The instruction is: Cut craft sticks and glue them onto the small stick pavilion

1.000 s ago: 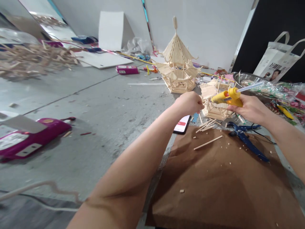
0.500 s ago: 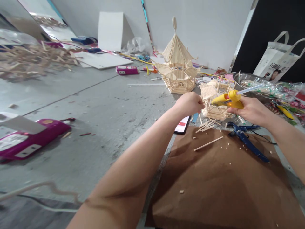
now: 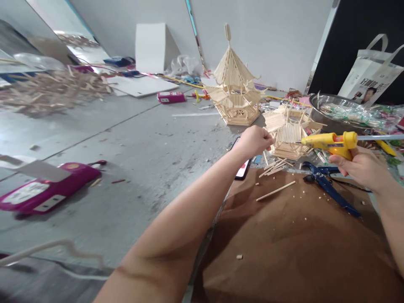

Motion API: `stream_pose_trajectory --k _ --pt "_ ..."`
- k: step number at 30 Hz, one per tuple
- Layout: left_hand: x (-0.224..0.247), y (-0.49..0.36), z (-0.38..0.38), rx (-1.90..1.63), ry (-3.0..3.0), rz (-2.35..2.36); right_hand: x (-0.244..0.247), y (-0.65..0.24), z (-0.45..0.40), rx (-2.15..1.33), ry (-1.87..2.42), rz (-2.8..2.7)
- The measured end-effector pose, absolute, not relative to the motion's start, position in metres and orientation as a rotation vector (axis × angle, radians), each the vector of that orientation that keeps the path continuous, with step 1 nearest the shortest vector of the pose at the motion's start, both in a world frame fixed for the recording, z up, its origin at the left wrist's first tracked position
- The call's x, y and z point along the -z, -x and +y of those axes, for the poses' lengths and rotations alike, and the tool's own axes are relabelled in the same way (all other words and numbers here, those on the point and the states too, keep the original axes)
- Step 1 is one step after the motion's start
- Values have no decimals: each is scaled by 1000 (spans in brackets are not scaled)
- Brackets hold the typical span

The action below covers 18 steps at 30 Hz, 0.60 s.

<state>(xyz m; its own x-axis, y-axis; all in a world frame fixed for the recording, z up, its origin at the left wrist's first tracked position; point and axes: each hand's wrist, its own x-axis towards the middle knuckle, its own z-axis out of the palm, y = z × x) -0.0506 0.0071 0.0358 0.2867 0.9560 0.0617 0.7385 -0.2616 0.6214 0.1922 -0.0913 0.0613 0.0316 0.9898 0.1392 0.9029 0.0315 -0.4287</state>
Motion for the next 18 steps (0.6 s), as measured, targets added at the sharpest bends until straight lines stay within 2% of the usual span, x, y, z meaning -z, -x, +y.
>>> stream_pose_trajectory --k 18 --pt "-32 46 5 -691 -1876 1452 -52 -207 -98 -292 1861 -1960"
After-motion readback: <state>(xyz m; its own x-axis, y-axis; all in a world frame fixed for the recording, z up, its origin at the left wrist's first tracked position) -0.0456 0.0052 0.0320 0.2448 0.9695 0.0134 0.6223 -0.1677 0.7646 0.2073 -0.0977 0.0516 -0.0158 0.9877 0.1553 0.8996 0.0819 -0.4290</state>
